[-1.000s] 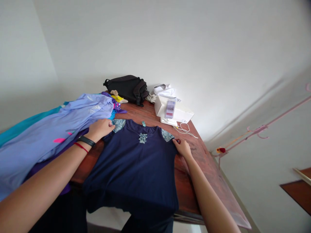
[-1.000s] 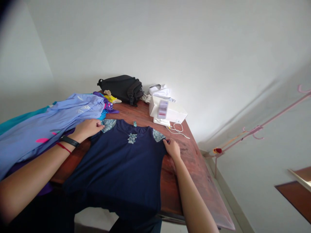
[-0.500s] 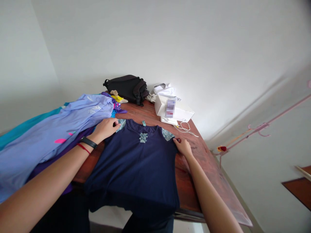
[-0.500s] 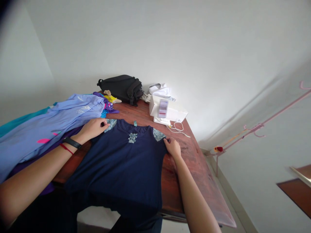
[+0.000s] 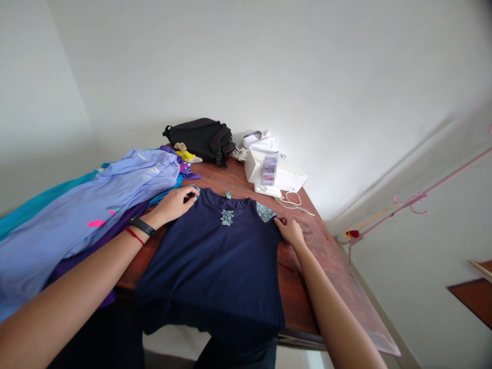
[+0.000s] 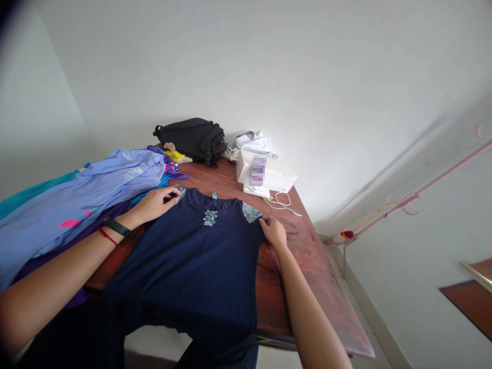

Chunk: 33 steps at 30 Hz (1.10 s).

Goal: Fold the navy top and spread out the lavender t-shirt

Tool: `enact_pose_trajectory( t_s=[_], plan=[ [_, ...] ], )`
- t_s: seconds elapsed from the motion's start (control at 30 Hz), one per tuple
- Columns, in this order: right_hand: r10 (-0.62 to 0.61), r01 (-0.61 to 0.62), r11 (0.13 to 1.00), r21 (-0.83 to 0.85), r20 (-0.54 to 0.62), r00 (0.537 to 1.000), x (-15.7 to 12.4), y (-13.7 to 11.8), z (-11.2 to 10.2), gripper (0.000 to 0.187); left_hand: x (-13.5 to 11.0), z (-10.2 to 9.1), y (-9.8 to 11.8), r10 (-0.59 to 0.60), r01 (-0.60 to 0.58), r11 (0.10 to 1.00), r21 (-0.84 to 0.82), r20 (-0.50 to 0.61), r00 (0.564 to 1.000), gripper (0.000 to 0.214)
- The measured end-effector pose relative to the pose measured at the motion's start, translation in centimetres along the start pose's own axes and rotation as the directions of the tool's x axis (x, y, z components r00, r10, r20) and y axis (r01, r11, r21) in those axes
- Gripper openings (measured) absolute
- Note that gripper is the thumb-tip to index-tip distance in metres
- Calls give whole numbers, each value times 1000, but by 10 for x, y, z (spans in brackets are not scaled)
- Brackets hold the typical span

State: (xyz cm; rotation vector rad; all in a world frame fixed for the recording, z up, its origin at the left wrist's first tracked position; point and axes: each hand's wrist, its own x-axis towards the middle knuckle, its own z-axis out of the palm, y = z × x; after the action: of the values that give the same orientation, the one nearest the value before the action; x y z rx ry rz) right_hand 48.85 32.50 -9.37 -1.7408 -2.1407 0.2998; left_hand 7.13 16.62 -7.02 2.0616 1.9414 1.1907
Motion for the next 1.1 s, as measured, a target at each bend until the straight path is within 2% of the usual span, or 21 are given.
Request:
enact_pose_trajectory(
  t_s=[0.17, 0.4, 0.53, 0.67, 0.8, 0.9, 1.0, 1.1],
  plan=[
    [2, -2, 1000, -7, -1, 1000, 1, 1, 0, 31, 1, 3, -3, 129, -126, 991, 51, -64, 990, 32],
    [5, -5, 1000, -12, 5, 1000, 1, 1, 1, 32, 2, 3, -6, 92, -90, 996, 31, -90, 992, 40],
    [10, -10, 1000, -15, 8, 1000, 1, 0, 0, 33, 2, 3, -7, 77, -77, 997, 0, -88, 993, 36],
    [11, -11, 1000, -17, 13, 1000, 0, -1, -1, 34, 2, 3, -9, 20, -22, 998, -50, -45, 999, 29],
    [12, -12, 1000, -13, 17, 1000, 0, -1, -1, 34, 2, 3, -13, -36, 36, 999, -13, -36, 999, 23],
    [13, -12, 1000, -10, 19, 1000, 0, -2, -1, 34, 0, 1, -11, -95, 100, 993, 57, -77, 992, 17],
    [12, -12, 1000, -7, 18, 1000, -1, -2, -1, 33, -2, -5, -3, -193, 215, 964, 155, -145, 971, 19],
    [15, -15, 1000, -7, 17, 1000, -1, -2, -1, 33, -4, -11, 6, -298, 321, 913, 253, -124, 946, 23]
  ],
)
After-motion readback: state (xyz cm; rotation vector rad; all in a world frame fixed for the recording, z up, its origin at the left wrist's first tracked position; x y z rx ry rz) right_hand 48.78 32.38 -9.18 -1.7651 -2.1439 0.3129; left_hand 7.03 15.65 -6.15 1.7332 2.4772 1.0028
